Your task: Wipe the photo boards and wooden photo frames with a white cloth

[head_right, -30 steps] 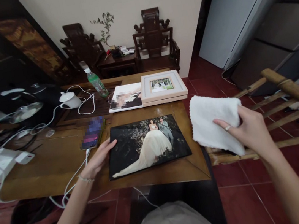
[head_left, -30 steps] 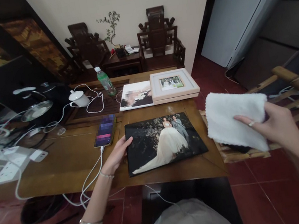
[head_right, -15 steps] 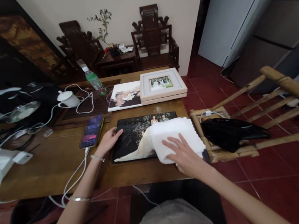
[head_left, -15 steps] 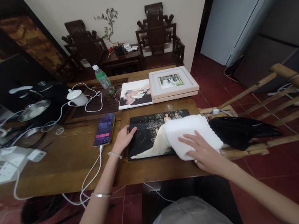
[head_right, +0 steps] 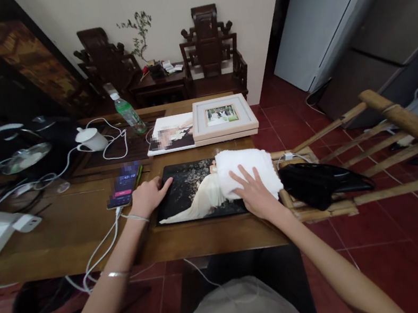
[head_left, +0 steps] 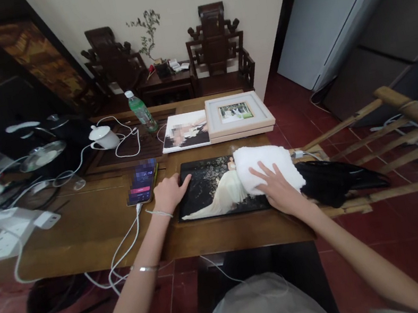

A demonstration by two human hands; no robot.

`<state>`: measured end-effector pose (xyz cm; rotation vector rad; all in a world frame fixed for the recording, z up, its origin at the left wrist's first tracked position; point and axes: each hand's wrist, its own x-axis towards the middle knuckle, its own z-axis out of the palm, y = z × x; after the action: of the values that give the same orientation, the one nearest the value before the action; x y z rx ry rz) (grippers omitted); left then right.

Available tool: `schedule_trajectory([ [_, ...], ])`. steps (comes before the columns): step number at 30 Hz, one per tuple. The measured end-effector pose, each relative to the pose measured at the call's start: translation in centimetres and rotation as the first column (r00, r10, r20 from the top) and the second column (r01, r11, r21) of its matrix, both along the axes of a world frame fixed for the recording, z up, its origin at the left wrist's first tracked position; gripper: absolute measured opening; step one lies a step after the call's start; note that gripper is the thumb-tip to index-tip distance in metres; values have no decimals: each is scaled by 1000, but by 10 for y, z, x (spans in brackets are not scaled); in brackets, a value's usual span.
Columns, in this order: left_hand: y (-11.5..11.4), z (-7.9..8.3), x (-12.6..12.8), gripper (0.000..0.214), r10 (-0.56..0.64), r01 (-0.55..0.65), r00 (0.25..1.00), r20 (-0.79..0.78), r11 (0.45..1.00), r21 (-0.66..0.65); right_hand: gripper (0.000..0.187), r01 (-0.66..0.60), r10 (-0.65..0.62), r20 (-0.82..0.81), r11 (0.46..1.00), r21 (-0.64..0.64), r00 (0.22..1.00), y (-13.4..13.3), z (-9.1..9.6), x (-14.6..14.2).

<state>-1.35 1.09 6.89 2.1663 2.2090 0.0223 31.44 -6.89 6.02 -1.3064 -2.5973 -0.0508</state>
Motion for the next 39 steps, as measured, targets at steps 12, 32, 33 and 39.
schedule_trajectory([
  [12,-44,-36,4,49,-462,289,736,495,875,388,45,-56,55,-82,998,-4,995,-28,2,-1],
  [32,-41,-40,6,35,-439,212,643,627,889,405,46,-83,83,6,996,-20,997,-56,5,-19],
  [33,-41,-41,5,36,-437,215,645,626,891,401,46,-98,98,2,995,-27,995,-65,5,-19],
  [39,-37,-50,2,47,-445,219,646,620,887,408,51,-75,72,-40,994,-80,997,-37,5,-14],
])
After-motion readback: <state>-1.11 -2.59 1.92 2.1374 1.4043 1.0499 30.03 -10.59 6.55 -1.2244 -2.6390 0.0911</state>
